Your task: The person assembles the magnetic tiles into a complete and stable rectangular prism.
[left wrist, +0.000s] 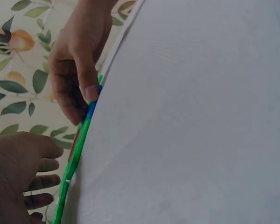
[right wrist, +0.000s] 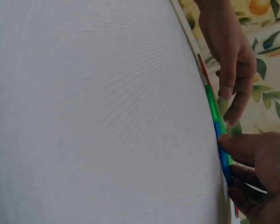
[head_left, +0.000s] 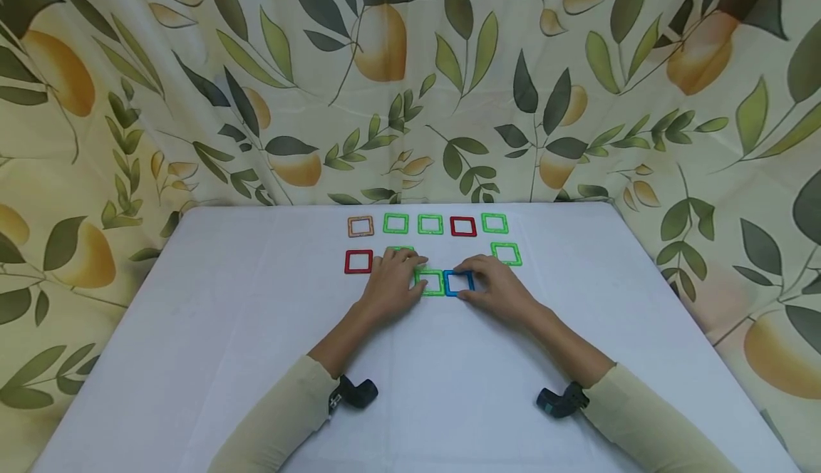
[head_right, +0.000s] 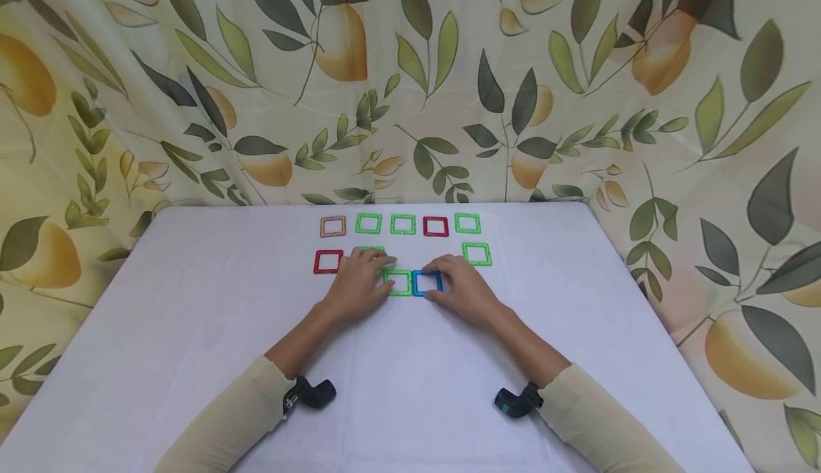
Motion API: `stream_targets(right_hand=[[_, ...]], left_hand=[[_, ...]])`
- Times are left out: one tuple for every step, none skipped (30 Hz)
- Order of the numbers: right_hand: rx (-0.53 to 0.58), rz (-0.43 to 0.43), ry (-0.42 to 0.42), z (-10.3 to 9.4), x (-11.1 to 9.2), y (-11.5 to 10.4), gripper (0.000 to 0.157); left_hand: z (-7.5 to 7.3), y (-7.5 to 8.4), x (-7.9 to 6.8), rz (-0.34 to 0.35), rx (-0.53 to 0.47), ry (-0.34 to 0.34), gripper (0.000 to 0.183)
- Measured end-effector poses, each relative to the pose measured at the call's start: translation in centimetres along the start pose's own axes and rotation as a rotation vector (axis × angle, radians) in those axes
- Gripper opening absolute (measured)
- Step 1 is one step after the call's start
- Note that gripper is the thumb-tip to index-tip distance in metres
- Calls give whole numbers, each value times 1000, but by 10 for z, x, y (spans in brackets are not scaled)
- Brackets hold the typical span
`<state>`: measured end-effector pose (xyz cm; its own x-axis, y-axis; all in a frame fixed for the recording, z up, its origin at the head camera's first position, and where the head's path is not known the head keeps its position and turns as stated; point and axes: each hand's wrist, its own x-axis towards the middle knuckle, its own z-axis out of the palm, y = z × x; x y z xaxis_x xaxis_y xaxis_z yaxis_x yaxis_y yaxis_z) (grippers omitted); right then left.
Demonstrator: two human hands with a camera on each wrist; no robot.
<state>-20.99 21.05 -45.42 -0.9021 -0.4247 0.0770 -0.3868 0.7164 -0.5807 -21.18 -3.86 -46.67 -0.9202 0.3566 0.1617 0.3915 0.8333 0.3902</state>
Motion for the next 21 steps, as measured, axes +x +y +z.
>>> stream_targets(right_hand=[[1, 2, -2, 0, 0, 0, 44], [2, 2, -3, 0, -1, 0, 45], [1, 2, -5, 0, -1, 0, 45], [-2, 3, -5, 0, -1, 1, 45], [-5, 4, -5, 0, -1, 1, 45], [-7, 5, -5, 0, -1, 1, 45], [-9, 6, -4, 0, -1, 1, 45], [-10, 6, -3, 0, -1, 1, 45], [-10, 6, -3, -1, -1, 1, 45], [-9, 6, -3, -1, -1, 1, 45], [-8, 5, -4, -1, -1, 1, 45], [-6, 4, -5, -2, -1, 0, 45], [-4, 5, -5, -2, -1, 1, 45], [-2, 5, -5, -2, -1, 1, 44], [0, 5, -6, -1, -1, 1, 44], [2, 6, -6, -1, 0, 1, 44], [4, 7, -6, -1, 0, 1, 44], [6, 7, -6, -1, -1, 1, 44], [8, 7, -6, -1, -1, 1, 44], [10, 6, -7, -1, -1, 1, 44], [11, 6, -8, -1, -1, 0, 44]], left_hand=[[-1, 0, 0, -5, 0, 1, 46], [-2, -1, 0, -11, 3, 3, 45], [-3, -1, 0, -18, 4, 7, 45], [-4, -2, 0, -24, 5, 11, 45], [-5, -2, 1, -30, 2, 16, 45], [-6, -3, 1, -36, -3, 19, 46], [-6, -4, 1, -41, -3, 21, 47], [-7, -6, 2, -46, -4, 23, 48], [-8, -7, 2, -50, -6, 25, 49], [-8, -9, 3, -53, -2, 23, 51], [-8, -10, 3, -57, 2, 23, 52], [-9, -12, 4, -59, 7, 22, 54], [-9, -13, 4, -62, 17, 19, 55], [-9, -15, 5, -64, 24, 19, 56], [-9, -17, 5, -66, 29, 18, 56], [-10, -18, 6, -70, 37, 16, 57], [-10, -20, 6, -74, 42, 14, 57], [-11, -22, 6, -78, 44, 13, 57], [-11, -23, 7, -84, 49, 9, 57], [-12, -25, 7, -91, 49, 6, 56], [-13, -26, 8, -98, 49, 3, 56]])
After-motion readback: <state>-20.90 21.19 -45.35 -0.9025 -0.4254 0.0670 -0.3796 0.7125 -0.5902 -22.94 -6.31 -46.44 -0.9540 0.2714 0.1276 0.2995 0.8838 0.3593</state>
